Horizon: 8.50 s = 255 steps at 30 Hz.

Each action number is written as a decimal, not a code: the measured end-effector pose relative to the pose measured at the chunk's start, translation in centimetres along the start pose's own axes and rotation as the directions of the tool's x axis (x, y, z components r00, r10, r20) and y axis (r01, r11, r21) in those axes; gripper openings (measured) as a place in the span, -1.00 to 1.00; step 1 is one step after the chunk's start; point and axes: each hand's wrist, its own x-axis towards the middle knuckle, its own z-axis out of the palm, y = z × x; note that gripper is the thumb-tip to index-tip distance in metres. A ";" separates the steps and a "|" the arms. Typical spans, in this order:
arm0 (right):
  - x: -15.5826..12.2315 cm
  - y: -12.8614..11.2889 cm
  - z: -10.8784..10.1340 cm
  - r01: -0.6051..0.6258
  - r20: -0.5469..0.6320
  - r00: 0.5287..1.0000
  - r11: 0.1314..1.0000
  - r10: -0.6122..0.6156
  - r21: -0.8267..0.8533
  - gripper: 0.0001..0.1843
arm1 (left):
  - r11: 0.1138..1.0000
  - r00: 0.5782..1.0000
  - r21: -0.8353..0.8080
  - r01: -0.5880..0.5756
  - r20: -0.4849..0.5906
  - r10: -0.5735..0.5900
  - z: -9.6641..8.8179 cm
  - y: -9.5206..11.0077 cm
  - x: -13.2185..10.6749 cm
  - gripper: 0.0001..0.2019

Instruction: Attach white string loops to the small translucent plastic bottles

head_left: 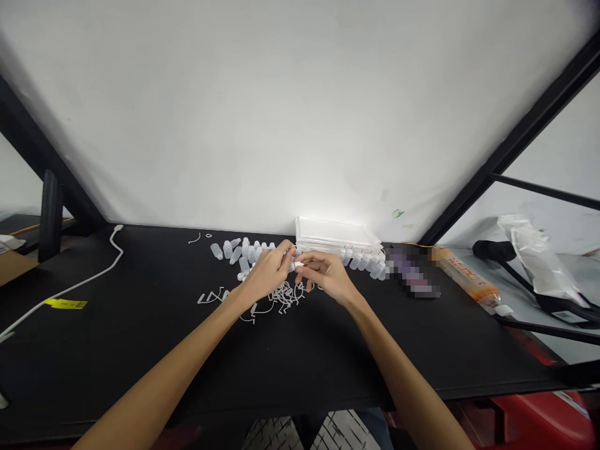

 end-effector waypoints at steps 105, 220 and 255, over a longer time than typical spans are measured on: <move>-0.6 0.4 0.2 0.094 0.035 0.996 0.901 -0.087 -0.425 -0.55 | 1.000 0.999 0.018 0.002 0.047 -0.003 0.7 0.7 -0.6 -0.84; 0.1 -0.1 -0.1 0.058 -0.269 0.961 0.998 -0.062 -0.021 -0.71 | 0.990 0.994 -0.140 0.012 0.112 0.003 -0.4 1.3 -0.1 -0.69; -3.6 -2.0 -13.3 -0.580 -0.587 0.809 0.132 -0.021 -0.804 -0.76 | 0.982 0.999 0.186 -0.043 0.022 0.040 -1.5 -0.6 0.4 -0.60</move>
